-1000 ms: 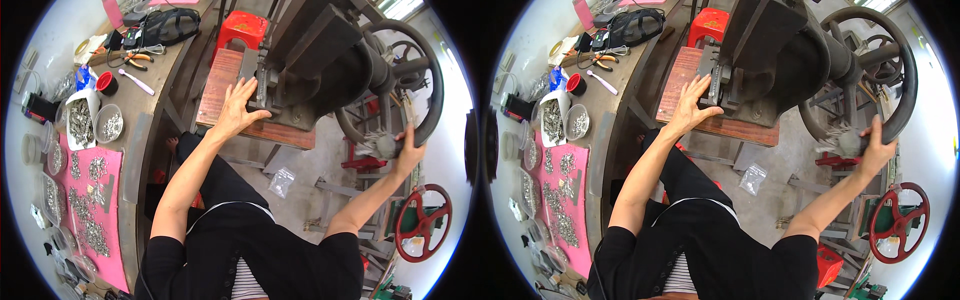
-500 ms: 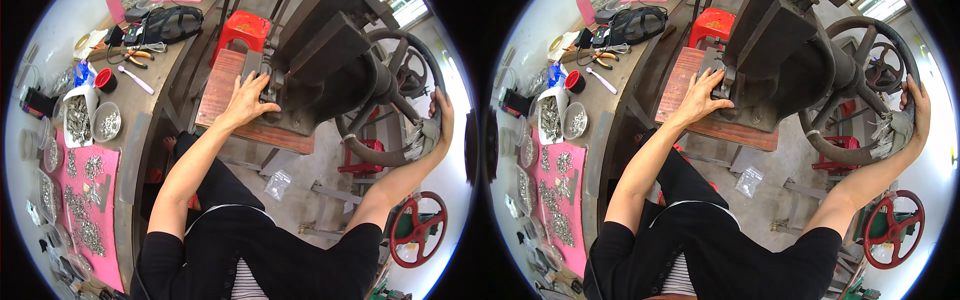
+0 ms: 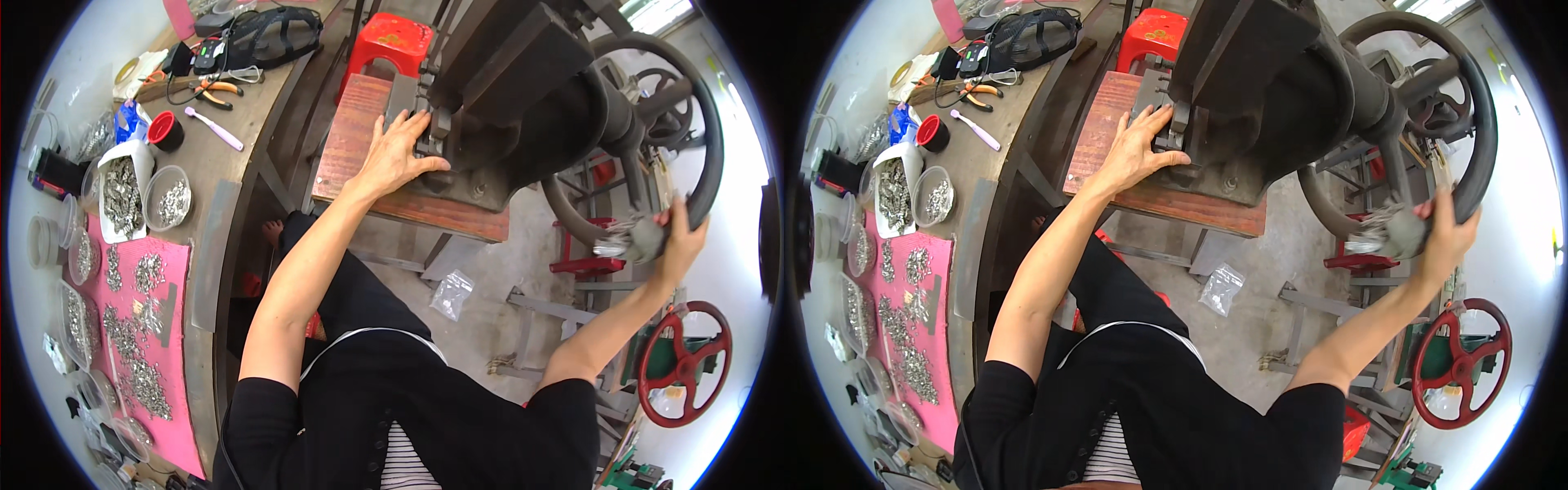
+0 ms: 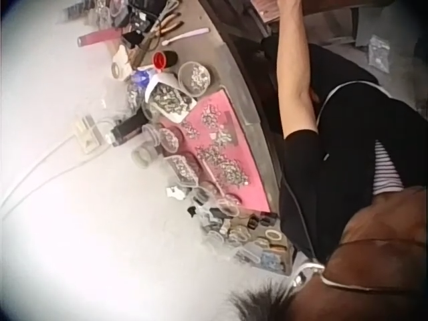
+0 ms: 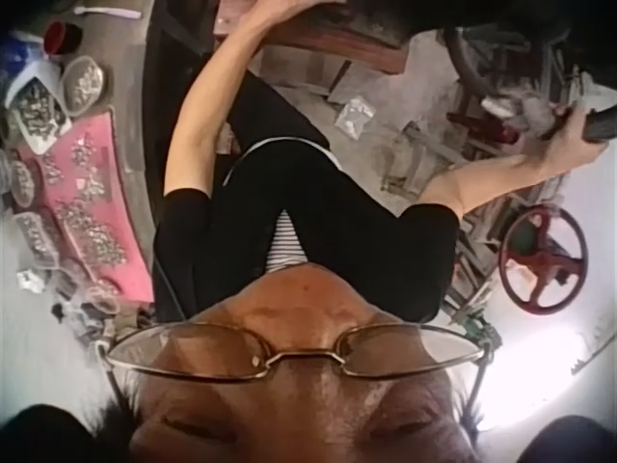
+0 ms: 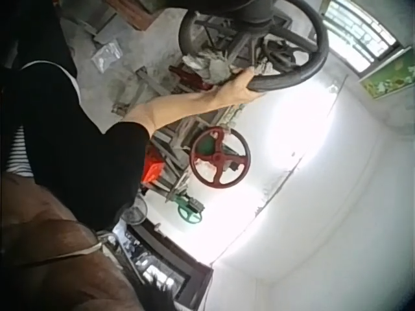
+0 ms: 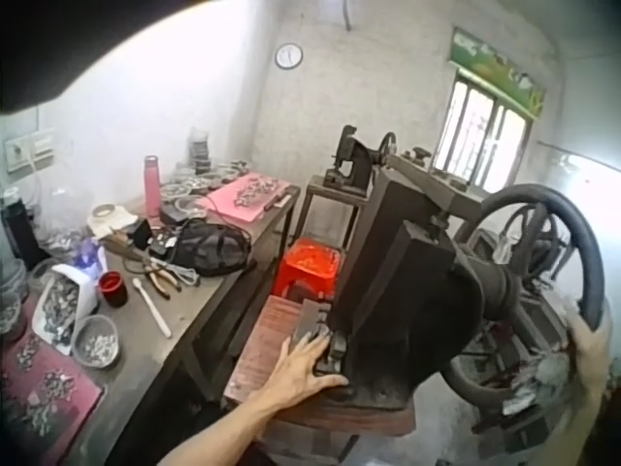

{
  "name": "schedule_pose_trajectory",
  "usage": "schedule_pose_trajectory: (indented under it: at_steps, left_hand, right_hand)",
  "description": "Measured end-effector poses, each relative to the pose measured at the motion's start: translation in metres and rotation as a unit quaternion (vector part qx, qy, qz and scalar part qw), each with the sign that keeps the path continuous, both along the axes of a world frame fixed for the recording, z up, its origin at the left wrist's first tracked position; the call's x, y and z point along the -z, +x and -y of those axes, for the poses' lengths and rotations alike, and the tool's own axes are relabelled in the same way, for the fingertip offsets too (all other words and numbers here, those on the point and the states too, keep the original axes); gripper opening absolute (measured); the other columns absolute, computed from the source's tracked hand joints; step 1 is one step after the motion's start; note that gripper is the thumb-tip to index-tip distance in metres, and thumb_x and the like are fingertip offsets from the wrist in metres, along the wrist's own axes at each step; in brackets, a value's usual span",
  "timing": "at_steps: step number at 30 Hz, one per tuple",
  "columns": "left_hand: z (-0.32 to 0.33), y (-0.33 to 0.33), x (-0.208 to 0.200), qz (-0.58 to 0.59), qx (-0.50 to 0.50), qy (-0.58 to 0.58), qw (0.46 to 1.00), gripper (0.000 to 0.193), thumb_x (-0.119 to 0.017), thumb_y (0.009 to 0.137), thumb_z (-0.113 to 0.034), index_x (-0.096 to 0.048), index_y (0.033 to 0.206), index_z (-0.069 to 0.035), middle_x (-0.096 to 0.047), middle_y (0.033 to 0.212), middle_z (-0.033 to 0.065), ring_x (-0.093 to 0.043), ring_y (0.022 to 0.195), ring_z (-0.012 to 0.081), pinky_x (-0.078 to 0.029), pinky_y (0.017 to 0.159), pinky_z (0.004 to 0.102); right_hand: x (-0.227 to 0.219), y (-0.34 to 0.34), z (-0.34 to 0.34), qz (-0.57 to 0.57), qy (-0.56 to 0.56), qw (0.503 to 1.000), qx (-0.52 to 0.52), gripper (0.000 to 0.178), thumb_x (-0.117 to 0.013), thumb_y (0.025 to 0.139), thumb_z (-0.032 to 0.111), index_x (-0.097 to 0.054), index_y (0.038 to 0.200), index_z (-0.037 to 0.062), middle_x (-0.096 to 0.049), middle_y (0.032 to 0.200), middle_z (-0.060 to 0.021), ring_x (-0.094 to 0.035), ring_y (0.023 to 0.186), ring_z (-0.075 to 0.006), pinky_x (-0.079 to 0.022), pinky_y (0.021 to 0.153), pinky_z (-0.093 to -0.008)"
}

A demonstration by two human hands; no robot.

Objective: Assembling small metal components into a jig for manufacturing.

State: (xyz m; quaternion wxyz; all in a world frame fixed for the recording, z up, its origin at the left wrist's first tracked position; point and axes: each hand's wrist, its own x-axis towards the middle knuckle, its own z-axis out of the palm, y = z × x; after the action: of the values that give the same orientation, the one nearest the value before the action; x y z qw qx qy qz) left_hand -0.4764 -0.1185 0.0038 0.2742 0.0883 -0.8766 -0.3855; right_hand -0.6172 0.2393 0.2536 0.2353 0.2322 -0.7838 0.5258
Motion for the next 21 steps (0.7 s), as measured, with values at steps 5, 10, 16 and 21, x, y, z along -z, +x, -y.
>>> schedule_pose_trajectory:
  at_steps: [5,10,16,21]
  left_hand:
    - [0.001,0.000,0.001,0.013,-0.002,0.003,1.000,0.098,-0.083,0.075,-0.053,-0.048,0.147,0.003,-0.047,0.154,0.0201,-0.033,0.149,0.0411,-0.013,0.123,0.0605]
    - [0.003,0.009,-0.004,0.046,0.001,0.006,0.999,0.100,-0.079,0.078,-0.058,-0.045,0.151,0.001,-0.043,0.158,0.0191,-0.027,0.153,0.0341,-0.010,0.125,0.0553]
    - [0.006,-0.001,-0.006,0.020,0.005,-0.008,1.000,0.099,-0.082,0.075,-0.054,-0.046,0.149,0.002,-0.042,0.158,0.0192,-0.027,0.152,0.0418,-0.011,0.123,0.0595]
    - [0.023,0.011,-0.007,-0.020,0.050,0.157,0.986,0.070,-0.080,0.086,-0.039,-0.059,0.139,0.001,-0.059,0.143,0.0203,-0.044,0.145,0.0321,-0.032,0.119,0.0426]
  right_hand:
    - [-0.100,-0.060,0.016,0.072,0.197,0.977,-0.025,0.034,-0.071,0.093,0.040,-0.057,0.090,0.0087,-0.051,0.065,0.0012,-0.051,0.056,-0.0082,-0.041,0.055,-0.0227]
    - [-0.114,-0.073,0.037,0.083,0.136,0.983,-0.089,0.027,-0.068,0.097,0.031,-0.056,0.090,0.0081,-0.047,0.067,0.0034,-0.046,0.057,-0.0055,-0.039,0.054,-0.0224]
    - [0.055,-0.015,0.003,-0.147,-0.013,0.984,0.095,0.033,-0.075,0.090,0.014,-0.058,0.114,-0.0037,-0.065,0.077,-0.0080,-0.063,0.062,-0.0136,-0.052,0.064,-0.0268]
    - [-0.031,-0.036,-0.021,-0.042,0.122,0.990,0.064,0.045,-0.077,0.091,0.026,-0.056,0.119,-0.0025,-0.062,0.077,-0.0053,-0.062,0.067,-0.0132,-0.051,0.068,-0.0263]
